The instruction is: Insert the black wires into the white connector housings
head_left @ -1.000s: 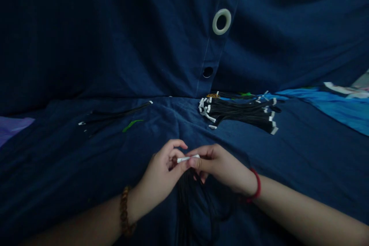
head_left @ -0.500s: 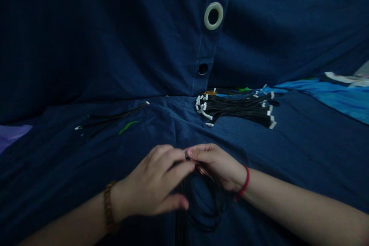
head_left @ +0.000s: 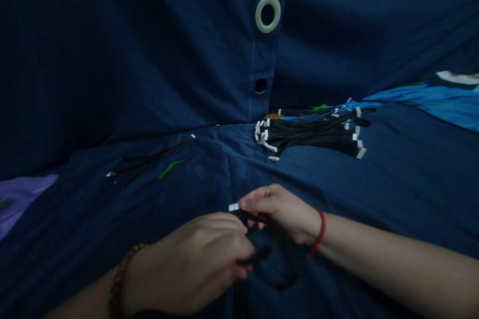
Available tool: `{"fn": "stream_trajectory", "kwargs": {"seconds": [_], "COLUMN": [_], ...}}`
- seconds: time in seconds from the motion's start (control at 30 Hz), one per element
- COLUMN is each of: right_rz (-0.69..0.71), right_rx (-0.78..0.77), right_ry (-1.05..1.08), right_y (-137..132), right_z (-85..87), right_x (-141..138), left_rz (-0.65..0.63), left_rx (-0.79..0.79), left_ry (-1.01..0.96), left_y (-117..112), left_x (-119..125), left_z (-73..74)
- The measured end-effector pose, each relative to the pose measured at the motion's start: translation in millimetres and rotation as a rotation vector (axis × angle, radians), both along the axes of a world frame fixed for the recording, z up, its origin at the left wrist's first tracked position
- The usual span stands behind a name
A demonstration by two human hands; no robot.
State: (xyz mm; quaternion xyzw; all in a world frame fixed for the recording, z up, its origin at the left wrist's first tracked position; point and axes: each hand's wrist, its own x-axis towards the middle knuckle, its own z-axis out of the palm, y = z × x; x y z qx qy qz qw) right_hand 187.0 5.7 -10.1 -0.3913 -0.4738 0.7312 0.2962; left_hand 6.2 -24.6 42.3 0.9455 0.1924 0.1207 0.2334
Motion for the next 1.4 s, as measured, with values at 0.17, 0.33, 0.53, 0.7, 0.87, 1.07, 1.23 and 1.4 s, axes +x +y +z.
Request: {"fn": "stream_trajectory", "kwargs": {"seconds": [0.17,0.33,0.53,0.7,0.87,1.07,1.23,1.4], "right_rz": [0.039,0.019,0.025,0.06,0.123,0.132,0.082,-0.011], "right_rx": [0.07,0.063,0.067,0.107,0.194,0.346,0.561,0.721], "right_ry": [-0.025,-0.011,0.014,-0.033,-0.142,-0.321,-0.456,-0.595], "right_y": [-2.9,-7.1,-7.1,-5.4,-2.8,-3.1,-7.6,-11.0], "right_z": [2.9,7.6,8.9,2.9,1.3,-1.7,-5.3,-1.8], "right_x": [-1.7,-2.5,-2.9,-1.7,3.1,4.6,4.4,5.8], "left_rz": [0.459,0.583,0.66,0.689,0.684,0.701,0.706,0.698], "left_rx": [-0.186,-0.075,-0.285,-0.558,-0.835,-0.928,-0.949,-1.009], "left_ry": [-0.353,-0.43,-0.507,-0.584,-0.498,-0.257,-0.218,-0.223], "left_y": [14.4,39.2,52.3,52.7,37.7,25.5,27.4,28.7], "left_x": [3.2,24.1,25.8,12.8,11.0,13.8,11.5,10.9], "left_z": [-5.1,-9.5,-24.8,-29.7,-20.3,-19.0,-23.3,-23.3]}}
